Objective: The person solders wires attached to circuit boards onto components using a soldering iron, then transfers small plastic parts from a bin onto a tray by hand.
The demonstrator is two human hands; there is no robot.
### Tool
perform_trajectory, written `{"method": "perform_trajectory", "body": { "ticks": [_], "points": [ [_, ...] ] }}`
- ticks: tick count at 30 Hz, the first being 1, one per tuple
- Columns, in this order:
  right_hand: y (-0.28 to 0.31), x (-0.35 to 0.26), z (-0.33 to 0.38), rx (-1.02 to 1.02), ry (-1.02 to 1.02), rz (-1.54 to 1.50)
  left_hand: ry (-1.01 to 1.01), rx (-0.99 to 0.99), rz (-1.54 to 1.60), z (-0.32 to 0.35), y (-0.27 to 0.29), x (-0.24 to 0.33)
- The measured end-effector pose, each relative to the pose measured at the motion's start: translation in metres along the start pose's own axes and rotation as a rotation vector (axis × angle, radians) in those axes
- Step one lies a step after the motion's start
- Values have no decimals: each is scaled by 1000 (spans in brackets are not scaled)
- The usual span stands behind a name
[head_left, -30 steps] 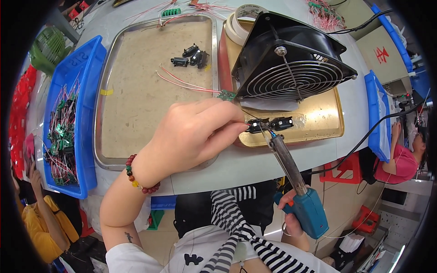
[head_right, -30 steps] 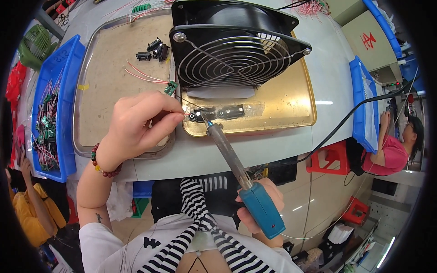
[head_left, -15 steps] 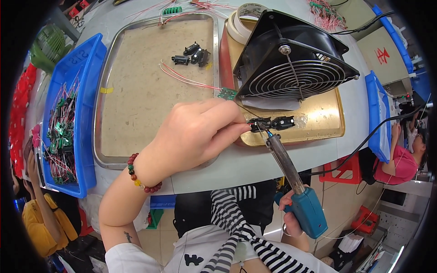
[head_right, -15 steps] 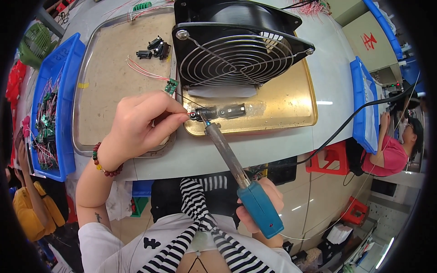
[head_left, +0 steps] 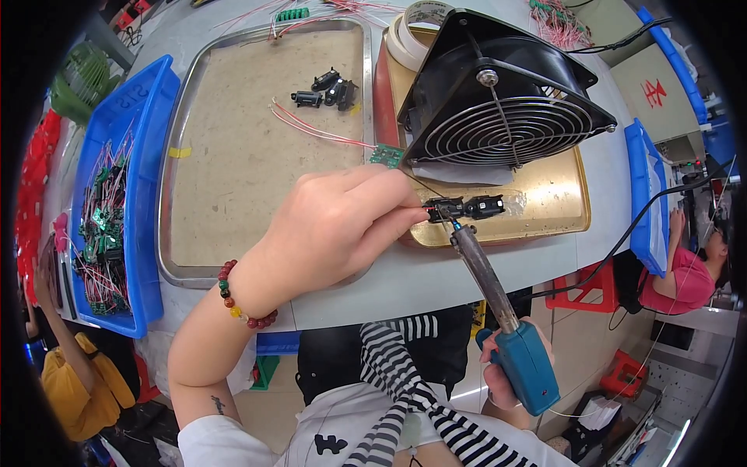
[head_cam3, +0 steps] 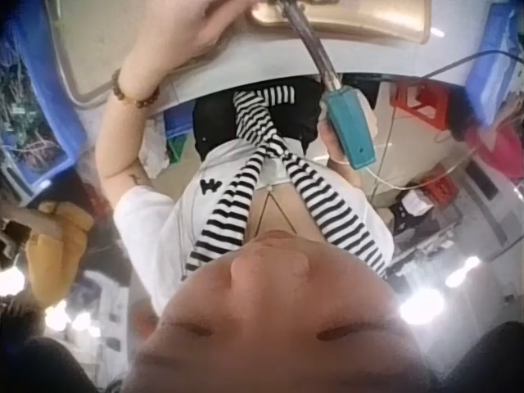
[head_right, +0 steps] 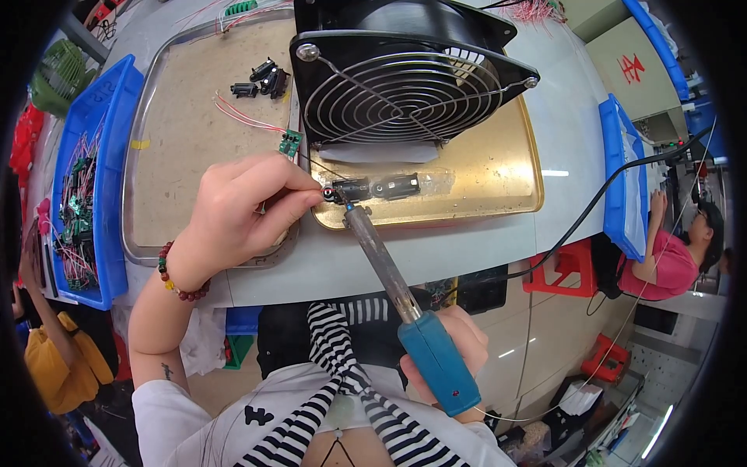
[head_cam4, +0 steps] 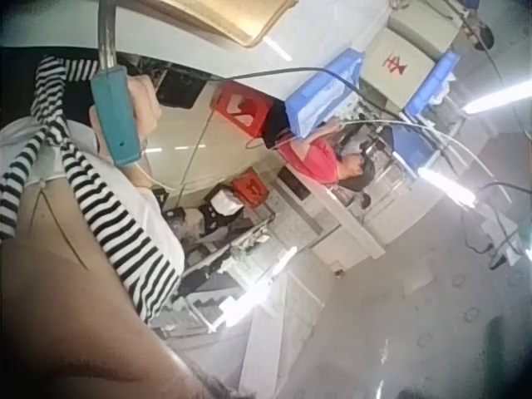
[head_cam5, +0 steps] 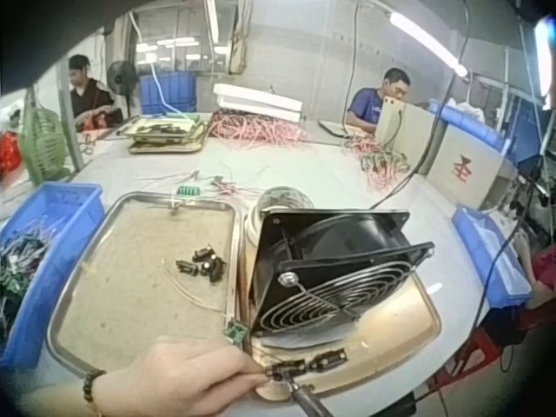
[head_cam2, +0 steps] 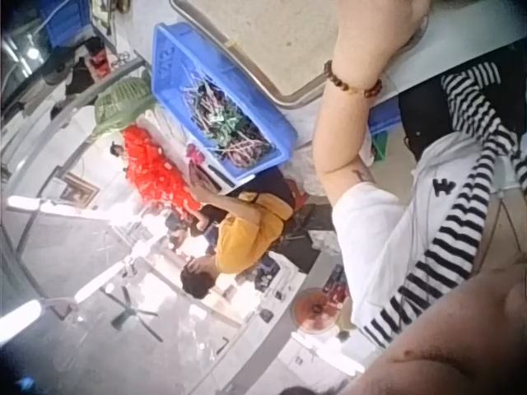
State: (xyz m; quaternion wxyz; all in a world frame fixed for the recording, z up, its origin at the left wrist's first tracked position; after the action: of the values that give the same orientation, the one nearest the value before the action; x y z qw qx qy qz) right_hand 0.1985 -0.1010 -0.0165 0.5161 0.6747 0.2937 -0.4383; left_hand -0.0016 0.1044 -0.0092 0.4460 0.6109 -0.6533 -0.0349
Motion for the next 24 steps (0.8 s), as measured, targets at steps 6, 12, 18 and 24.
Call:
{"method": "perform_trajectory", "body": {
  "ticks": [6, 12, 18, 24],
  "points": [
    [-7, 2, 3, 47, -45, -100, 2, 1, -7, 1, 1, -1],
    [1, 2, 6, 96, -91, -178, -9, -12, 15, -8, -4, 0],
    [-2, -9, -4, 9, 180, 171, -19, -5, -2, -1, 0, -1],
    [-5, -11, -5, 46, 184, 219, -11, -5, 20, -3, 0, 0]
  ]
}}
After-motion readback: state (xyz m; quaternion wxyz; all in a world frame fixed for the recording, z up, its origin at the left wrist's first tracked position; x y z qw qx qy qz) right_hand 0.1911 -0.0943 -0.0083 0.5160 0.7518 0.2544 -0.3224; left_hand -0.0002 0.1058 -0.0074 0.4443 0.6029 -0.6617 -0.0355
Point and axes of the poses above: each hand's wrist, its own z-axis away from the middle knuckle, its own y-axis out of the back of the hand, x = y × z, the point moved 2 cm from there along -z, towards the middle knuckle, and after that the axes turned 6 degrees about -y, right-handed, at the moved point
